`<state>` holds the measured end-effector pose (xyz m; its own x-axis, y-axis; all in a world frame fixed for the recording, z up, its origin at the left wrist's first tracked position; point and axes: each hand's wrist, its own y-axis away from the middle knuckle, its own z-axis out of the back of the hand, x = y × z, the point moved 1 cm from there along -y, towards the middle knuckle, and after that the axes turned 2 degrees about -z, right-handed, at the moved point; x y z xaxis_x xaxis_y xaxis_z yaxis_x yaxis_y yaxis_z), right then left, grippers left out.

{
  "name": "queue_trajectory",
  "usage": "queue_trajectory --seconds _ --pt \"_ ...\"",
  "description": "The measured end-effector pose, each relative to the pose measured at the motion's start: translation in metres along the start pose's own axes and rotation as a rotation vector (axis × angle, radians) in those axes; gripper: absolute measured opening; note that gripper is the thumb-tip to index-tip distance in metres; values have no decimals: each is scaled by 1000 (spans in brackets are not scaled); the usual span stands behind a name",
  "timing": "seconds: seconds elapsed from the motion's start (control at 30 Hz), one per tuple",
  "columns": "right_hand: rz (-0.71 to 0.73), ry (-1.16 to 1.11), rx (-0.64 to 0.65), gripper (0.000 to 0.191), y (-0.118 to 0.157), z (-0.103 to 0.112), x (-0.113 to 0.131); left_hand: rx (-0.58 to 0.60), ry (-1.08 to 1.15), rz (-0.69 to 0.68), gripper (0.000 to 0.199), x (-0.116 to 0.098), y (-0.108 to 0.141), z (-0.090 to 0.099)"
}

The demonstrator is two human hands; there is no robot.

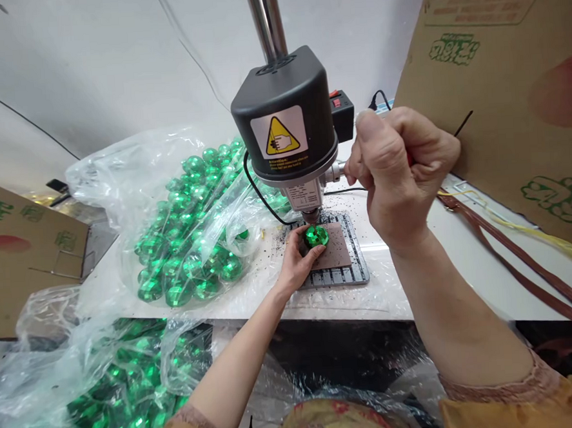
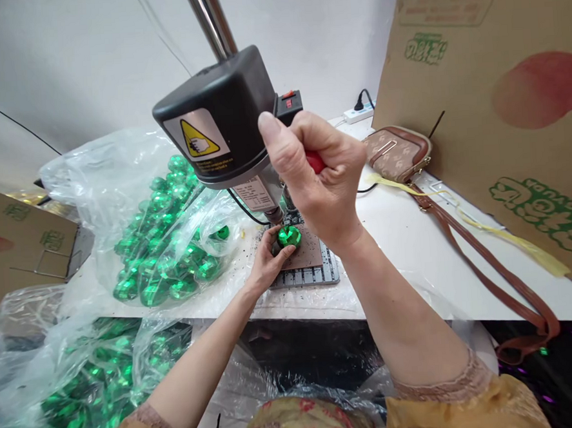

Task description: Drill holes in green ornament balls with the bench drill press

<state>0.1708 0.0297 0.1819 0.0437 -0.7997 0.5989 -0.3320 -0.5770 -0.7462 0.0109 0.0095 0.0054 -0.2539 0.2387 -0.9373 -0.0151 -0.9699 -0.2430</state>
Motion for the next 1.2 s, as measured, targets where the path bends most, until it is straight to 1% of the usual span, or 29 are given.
queue_trajectory --seconds 0.17,0.3,0.4,0.47,0.67,0.87,1.2 --pt "22 -18 -10 58 -2 -1 1 3 -120 -63 55 2 4 0" --pt "55 -73 7 57 -4 -1 2 9 -111 -80 54 0 5 -1" --pt "106 -142 22 52 0 0 2 21 -113 -91 53 -3 5 -1" --pt "129 -144 20 49 4 1 1 24 -118 -95 53 -3 6 -1" --pt "196 -111 -19 55 17 3 -4 14 -129 -106 54 1 6 -2" --pt "256 -197 -1 53 20 3 -7 12 -126 -109 52 0 6 -2" --pt "365 -168 -6 49 24 6 -15 9 -115 -116 52 -1 6 -2"
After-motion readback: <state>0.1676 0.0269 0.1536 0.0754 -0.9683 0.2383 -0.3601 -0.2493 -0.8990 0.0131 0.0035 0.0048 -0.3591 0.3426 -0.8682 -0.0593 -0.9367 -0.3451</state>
